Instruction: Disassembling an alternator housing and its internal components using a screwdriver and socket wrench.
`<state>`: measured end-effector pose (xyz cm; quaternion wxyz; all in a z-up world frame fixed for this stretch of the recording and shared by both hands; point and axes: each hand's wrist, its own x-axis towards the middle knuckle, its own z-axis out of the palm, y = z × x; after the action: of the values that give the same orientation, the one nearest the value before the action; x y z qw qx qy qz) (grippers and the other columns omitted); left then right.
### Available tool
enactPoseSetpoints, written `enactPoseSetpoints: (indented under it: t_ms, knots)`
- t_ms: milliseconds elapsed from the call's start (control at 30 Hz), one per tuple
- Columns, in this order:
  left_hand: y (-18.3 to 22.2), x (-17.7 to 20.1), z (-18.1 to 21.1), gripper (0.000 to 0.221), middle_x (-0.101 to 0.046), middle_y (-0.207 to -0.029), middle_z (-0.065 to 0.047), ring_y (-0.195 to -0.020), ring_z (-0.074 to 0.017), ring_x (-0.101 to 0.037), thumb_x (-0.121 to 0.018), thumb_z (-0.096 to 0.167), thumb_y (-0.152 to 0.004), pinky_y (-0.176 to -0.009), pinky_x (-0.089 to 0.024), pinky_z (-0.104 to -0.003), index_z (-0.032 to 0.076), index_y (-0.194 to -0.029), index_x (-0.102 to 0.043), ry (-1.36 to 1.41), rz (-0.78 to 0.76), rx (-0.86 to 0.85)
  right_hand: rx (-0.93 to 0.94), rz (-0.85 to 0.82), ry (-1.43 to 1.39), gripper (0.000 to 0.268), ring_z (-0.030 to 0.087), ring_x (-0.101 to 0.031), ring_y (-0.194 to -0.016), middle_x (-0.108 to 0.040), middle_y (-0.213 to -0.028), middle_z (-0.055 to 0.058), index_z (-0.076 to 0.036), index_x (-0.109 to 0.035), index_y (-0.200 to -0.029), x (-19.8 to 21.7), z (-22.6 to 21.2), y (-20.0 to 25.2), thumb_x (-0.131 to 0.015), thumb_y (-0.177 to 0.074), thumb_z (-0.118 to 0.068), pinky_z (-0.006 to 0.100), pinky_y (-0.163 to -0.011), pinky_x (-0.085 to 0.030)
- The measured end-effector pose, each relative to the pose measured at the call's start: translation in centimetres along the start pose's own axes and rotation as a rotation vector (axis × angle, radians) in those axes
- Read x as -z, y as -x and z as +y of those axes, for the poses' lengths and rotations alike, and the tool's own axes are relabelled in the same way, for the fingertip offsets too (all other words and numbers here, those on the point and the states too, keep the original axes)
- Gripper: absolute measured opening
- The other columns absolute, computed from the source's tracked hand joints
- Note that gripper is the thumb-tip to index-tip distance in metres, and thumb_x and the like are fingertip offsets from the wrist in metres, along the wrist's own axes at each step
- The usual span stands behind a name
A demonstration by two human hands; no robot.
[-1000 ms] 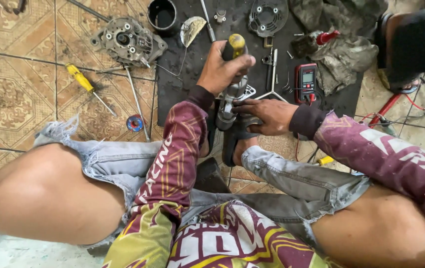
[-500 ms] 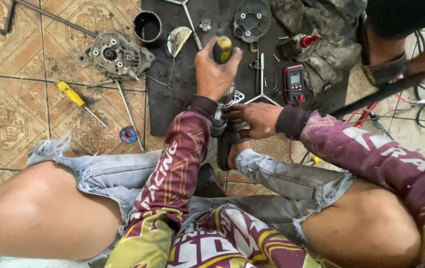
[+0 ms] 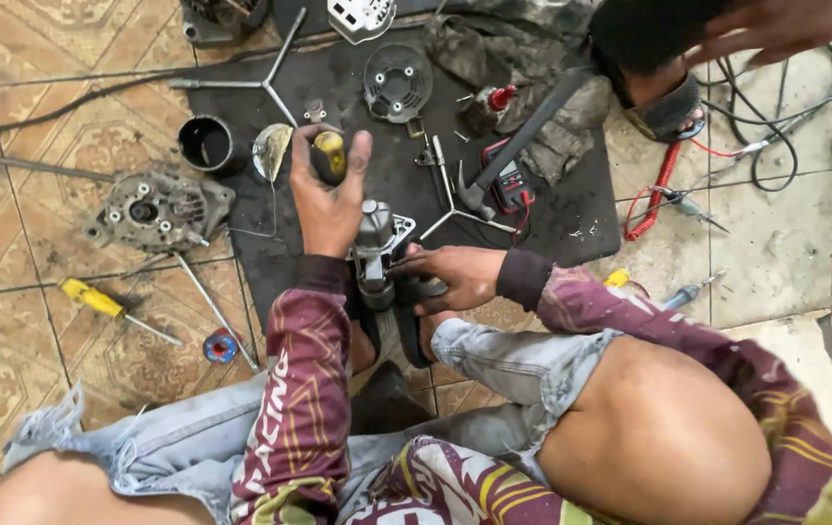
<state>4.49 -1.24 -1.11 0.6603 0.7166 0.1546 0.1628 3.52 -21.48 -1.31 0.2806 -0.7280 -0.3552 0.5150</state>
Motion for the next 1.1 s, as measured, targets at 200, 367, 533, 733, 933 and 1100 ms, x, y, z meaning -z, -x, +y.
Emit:
enactPoseSetpoints:
  t_ms: [200, 367, 533, 733, 933, 1100]
  knots:
    - [0.4, -0.1, 0.3, 0.041, -0.06, -0.091, -0.012, -0.086, -0.0223, -0.059, -0.077, 0.043, -0.098, -0.085, -0.049, -0.038, 0.009, -0.11, -0.057, -0.133, -0.047, 0.045, -0.022, 0.132, -0.275, 0.057, 0.041, -0.065, -0.121, -0.072, -0.125, 0.02, -0.009, -0.061, -0.138, 0.0, -0.3, 1.5, -0.071, -0.092, -0.041, 0.052, -0.094, -0.057]
    - [0.4, 1.3, 0.1, 0.029, -0.06, -0.076, -0.009, -0.071, -0.0179, -0.059, -0.079, 0.027, -0.1, -0.07, -0.049, -0.032, 0.008, -0.108, -0.058, -0.145, -0.036, -0.011, -0.022, 0.397, -0.419, 0.044, 0.039, -0.071, -0.113, -0.076, -0.113, 0.019, -0.006, -0.067, -0.126, -1.8, 0.3, 3.2, -0.068, -0.094, -0.036, 0.048, -0.088, -0.06]
    - [-0.1, 1.8, -0.7, 0.019, -0.05, -0.057, -0.004, -0.045, -0.0116, -0.052, -0.07, 0.018, -0.105, -0.047, -0.044, -0.024, 0.01, -0.105, -0.054, 0.016, -0.086, 0.032, -0.087, 0.842, -0.29, 0.024, 0.039, -0.073, -0.102, -0.077, -0.103, 0.015, -0.011, -0.073, -0.114, -5.2, 7.7, 2.3, -0.066, -0.093, -0.022, 0.048, -0.081, -0.06]
    - [0.1, 1.3, -0.3, 0.016, -0.049, -0.064, -0.006, -0.043, -0.0111, -0.049, -0.068, 0.013, -0.105, -0.043, -0.044, -0.026, 0.006, -0.109, -0.053, 0.03, -0.025, 0.043, -0.303, 1.069, 0.535, 0.028, 0.028, -0.061, -0.112, -0.065, -0.116, 0.003, -0.02, -0.068, -0.116, -1.3, 15.1, 0.5, -0.06, -0.089, -0.017, 0.038, -0.085, -0.051]
    - [0.5, 1.7, -0.4, 0.026, -0.059, -0.078, -0.005, -0.052, -0.0097, -0.058, -0.072, 0.01, -0.101, -0.051, -0.047, -0.023, 0.006, -0.119, -0.054, -0.052, -0.001, 0.076, -0.116, 0.873, 1.019, 0.017, 0.03, -0.053, -0.12, -0.064, -0.117, 0.002, -0.025, -0.071, -0.1, 1.8, 19.4, -2.8, -0.066, -0.085, -0.021, 0.053, -0.106, -0.038]
    - [0.5, 0.7, 1.0, 0.029, -0.062, -0.079, -0.01, -0.075, -0.0165, -0.056, -0.084, 0.02, -0.088, -0.069, -0.051, -0.035, 0.004, -0.104, -0.066, -0.182, -0.026, 0.071, -0.001, 0.725, 1.234, 0.011, 0.028, -0.055, -0.117, -0.066, -0.102, 0.002, -0.025, -0.072, -0.091, 3.1, 23.3, -4.3, -0.063, -0.085, -0.024, 0.057, -0.108, -0.034]
